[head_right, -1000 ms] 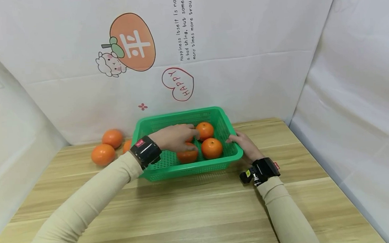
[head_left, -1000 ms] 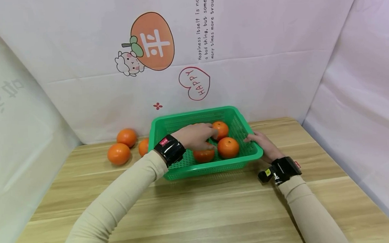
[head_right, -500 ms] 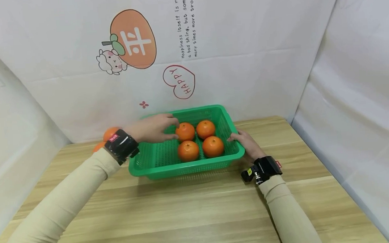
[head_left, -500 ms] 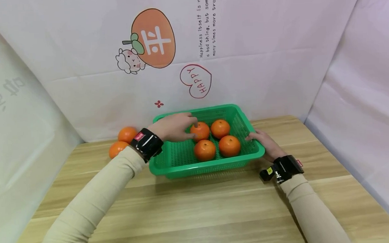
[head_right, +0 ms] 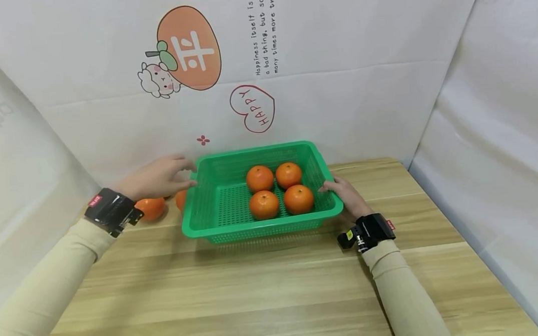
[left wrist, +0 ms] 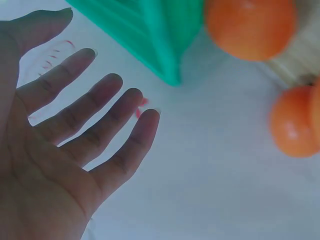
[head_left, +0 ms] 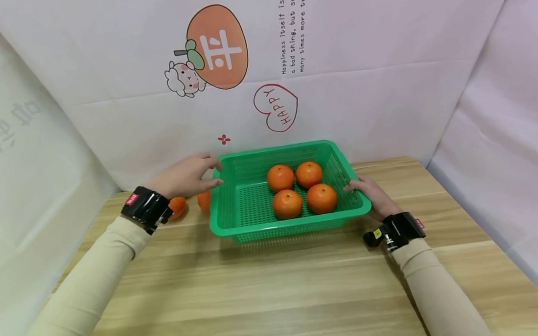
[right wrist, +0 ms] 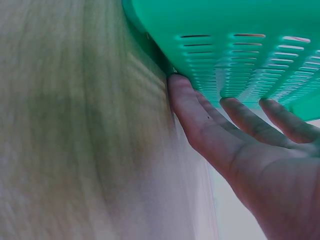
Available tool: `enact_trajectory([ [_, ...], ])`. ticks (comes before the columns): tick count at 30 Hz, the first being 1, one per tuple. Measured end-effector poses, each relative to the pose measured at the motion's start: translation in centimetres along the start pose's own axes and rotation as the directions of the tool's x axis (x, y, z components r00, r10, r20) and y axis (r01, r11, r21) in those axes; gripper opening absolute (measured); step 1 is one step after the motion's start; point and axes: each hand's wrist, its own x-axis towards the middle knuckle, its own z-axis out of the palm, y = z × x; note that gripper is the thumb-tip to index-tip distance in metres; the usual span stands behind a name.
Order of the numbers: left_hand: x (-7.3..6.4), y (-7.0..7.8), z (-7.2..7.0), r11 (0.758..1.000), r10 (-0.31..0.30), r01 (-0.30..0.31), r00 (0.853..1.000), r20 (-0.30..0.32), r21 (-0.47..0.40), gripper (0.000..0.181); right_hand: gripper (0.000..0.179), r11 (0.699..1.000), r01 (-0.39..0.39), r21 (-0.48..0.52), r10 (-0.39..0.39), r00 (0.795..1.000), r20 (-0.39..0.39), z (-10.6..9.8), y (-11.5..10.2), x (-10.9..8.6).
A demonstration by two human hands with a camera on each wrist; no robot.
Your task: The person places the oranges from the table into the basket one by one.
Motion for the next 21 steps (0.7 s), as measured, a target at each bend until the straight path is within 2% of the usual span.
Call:
enact_trajectory([
  [8, -2.4, -3.3, 1.7, 0.998, -0.065, 0.064, 0.997, -0.032, -0.023, 0.031, 0.071, 1.0, 0.003, -0.005, -0.003, 1.0, 0.006, 0.0, -0.1, -0.1],
  [14, -3.7, -5.8, 2.2, 0.989, -0.147, 0.148, 0.986, -0.073, -0.004, 0.031, 0.072, 1.0, -0.004, -0.007, 0.004, 1.0, 0.0, 0.0, -0.2, 0.0],
  [17, -4.3, -7.3, 2.6, 0.983, -0.182, 0.182, 0.981, -0.072, -0.005, 0.032, 0.071, 1.0, -0.002, -0.01, 0.002, 1.0, 0.003, 0.0, -0.2, 0.0],
  [21, -5.2, -8.9, 3.3, 0.98, -0.2, 0.199, 0.978, -0.062, -0.011, 0.031, 0.071, 1.0, -0.002, -0.01, 0.002, 1.0, 0.001, 0.0, 0.0, 0.0],
])
